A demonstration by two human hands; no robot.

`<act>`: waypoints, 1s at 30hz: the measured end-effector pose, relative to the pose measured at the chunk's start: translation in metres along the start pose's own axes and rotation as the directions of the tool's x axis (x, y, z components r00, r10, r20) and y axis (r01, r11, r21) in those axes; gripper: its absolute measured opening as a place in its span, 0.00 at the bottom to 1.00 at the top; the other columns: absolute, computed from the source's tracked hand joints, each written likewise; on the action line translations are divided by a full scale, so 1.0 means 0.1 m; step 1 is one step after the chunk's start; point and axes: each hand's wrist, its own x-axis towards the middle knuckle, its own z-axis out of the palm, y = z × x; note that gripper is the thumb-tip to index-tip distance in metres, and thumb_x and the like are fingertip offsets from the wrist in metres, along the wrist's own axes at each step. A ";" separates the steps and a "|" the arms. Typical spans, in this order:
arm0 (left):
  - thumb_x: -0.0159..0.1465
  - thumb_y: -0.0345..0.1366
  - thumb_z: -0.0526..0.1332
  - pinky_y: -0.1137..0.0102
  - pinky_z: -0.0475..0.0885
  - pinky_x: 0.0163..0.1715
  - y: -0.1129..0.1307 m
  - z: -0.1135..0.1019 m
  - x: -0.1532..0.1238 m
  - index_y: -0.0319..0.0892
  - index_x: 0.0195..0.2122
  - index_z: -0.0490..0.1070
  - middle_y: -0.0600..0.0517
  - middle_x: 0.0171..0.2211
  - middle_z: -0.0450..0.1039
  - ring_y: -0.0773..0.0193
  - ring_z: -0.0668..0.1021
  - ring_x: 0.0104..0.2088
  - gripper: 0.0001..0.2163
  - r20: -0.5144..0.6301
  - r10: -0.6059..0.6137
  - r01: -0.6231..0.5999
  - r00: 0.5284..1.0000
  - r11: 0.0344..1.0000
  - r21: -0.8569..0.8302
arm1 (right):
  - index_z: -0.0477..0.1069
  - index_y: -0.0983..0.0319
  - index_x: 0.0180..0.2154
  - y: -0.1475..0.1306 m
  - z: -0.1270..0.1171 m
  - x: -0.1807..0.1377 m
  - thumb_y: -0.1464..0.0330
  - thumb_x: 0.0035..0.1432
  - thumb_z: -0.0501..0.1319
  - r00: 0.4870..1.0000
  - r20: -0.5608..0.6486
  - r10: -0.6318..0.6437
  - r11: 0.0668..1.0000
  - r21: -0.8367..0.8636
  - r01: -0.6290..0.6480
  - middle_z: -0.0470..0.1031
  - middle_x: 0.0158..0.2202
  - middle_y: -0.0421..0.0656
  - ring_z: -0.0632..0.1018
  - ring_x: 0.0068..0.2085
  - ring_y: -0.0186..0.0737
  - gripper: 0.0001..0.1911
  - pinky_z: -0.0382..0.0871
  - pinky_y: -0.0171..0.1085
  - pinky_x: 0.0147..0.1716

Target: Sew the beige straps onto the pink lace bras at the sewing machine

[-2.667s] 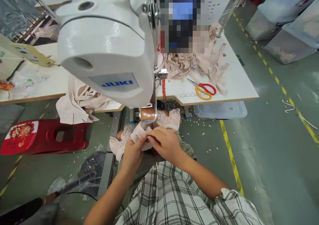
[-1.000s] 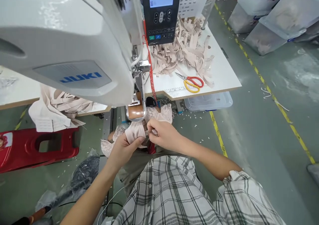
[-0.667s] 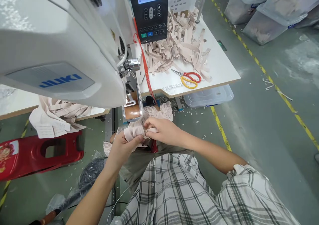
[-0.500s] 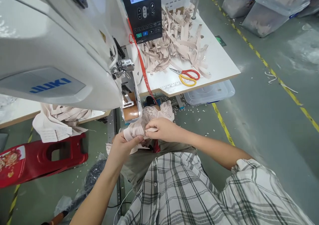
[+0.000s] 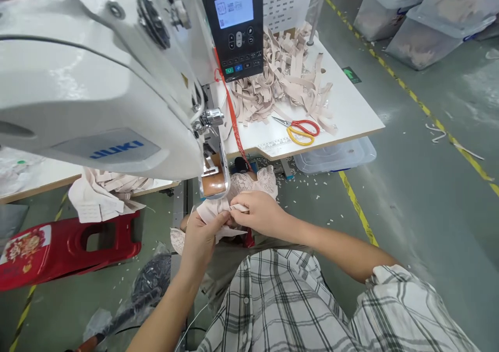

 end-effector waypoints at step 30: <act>0.62 0.37 0.66 0.60 0.78 0.49 0.18 -0.69 0.49 0.53 0.58 0.72 0.46 0.50 0.80 0.48 0.82 0.49 0.22 0.673 0.568 -0.772 0.474 -0.099 0.628 | 0.68 0.61 0.24 -0.57 -0.47 0.67 0.74 0.54 0.56 0.944 0.287 -0.161 0.851 -0.444 0.280 0.64 0.20 0.38 0.62 0.25 0.34 0.08 0.50 0.37 0.27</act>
